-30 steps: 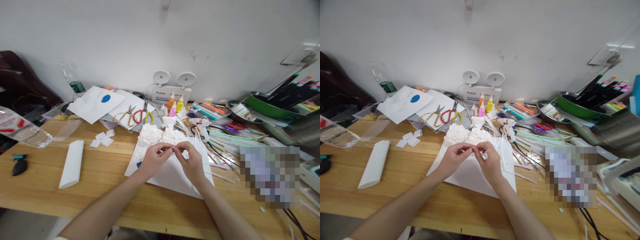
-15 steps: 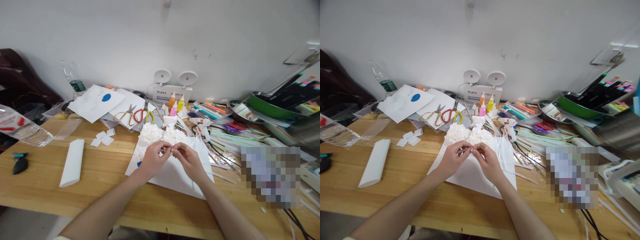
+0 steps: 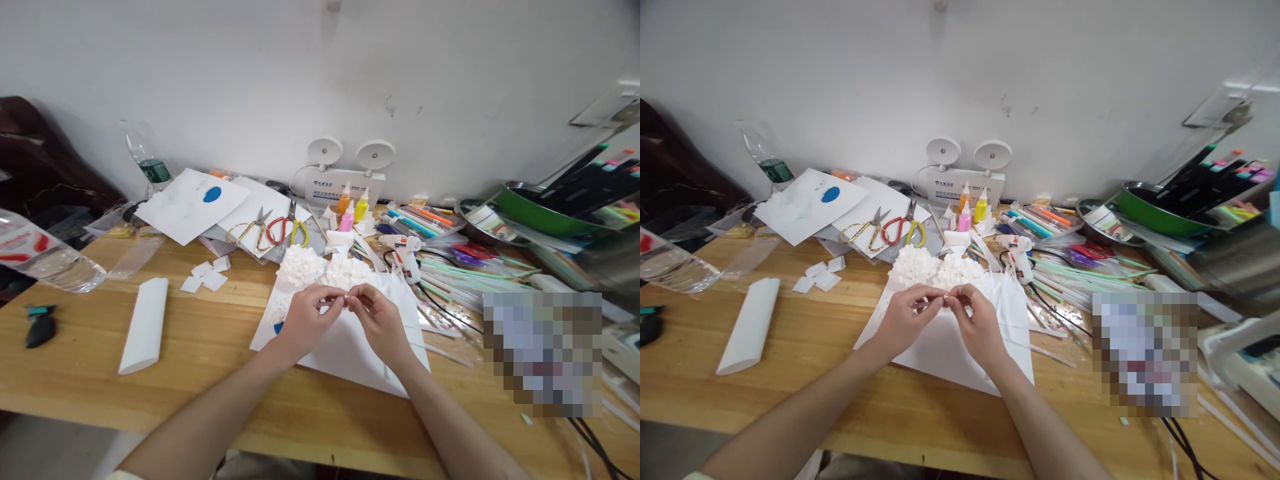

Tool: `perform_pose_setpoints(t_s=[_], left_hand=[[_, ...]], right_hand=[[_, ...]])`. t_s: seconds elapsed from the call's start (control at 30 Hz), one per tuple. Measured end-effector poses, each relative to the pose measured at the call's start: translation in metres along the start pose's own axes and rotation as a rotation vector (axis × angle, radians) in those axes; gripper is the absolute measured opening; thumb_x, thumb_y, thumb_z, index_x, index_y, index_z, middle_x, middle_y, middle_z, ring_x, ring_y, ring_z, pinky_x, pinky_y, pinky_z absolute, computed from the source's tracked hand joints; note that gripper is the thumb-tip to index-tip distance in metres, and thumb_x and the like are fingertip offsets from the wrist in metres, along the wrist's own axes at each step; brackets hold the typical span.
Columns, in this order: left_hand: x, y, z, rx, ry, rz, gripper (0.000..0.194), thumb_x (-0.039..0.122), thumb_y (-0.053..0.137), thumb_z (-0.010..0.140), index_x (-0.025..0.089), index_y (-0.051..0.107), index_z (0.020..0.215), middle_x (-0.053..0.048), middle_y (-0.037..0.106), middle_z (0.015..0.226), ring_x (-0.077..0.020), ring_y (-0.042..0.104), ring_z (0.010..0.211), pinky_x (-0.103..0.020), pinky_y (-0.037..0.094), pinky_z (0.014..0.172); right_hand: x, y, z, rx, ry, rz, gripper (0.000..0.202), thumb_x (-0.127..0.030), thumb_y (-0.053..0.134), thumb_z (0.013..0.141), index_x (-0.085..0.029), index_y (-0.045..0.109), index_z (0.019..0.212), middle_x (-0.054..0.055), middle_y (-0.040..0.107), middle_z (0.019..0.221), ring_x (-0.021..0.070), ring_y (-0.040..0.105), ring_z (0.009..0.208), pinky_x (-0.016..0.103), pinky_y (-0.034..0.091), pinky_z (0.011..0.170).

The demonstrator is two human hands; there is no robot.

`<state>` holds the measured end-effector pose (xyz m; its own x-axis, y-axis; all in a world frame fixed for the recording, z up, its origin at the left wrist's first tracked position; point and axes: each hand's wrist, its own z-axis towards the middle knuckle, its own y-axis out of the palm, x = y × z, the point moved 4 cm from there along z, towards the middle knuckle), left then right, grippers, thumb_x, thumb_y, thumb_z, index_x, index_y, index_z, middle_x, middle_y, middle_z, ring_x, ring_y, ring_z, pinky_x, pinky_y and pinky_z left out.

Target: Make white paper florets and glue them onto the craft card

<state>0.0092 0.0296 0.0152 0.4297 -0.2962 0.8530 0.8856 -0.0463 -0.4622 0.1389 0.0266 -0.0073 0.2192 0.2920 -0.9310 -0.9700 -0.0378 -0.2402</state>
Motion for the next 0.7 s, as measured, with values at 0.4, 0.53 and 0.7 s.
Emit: perform_pose_setpoints(t_s=[0.4,0.53,0.7], left_hand=[[0.002,0.001,-0.001,-0.010,0.014,0.007,0.015,0.020,0.052,0.076,0.019,0.066,0.079,-0.002,0.067,0.074,-0.0140,0.058,0.069,-0.022,0.042,0.057],[0.001,0.002,-0.002,-0.005,0.019,-0.018,0.016,0.017,0.051,0.076,0.019,0.066,0.080,-0.002,0.067,0.076,-0.0130,0.058,0.070,-0.021,0.043,0.057],[-0.001,0.004,-0.002,0.002,0.002,-0.057,0.017,0.015,0.051,0.074,0.017,0.066,0.080,-0.003,0.067,0.077,-0.0130,0.059,0.070,-0.021,0.044,0.057]], right_hand=[[-0.002,0.000,-0.003,0.104,-0.012,-0.125,0.011,-0.028,0.050,0.082,-0.019,0.052,0.076,0.001,0.056,0.070,0.0138,0.054,0.068,0.028,0.044,0.065],[-0.003,0.001,-0.006,0.196,-0.060,-0.191,0.007,-0.025,0.051,0.081,-0.019,0.052,0.081,0.002,0.055,0.074,0.0133,0.053,0.068,0.028,0.045,0.064],[-0.015,0.001,-0.012,0.322,-0.351,-0.369,0.007,-0.014,0.054,0.078,-0.019,0.056,0.083,0.003,0.056,0.076,0.0147,0.054,0.072,0.029,0.046,0.064]])
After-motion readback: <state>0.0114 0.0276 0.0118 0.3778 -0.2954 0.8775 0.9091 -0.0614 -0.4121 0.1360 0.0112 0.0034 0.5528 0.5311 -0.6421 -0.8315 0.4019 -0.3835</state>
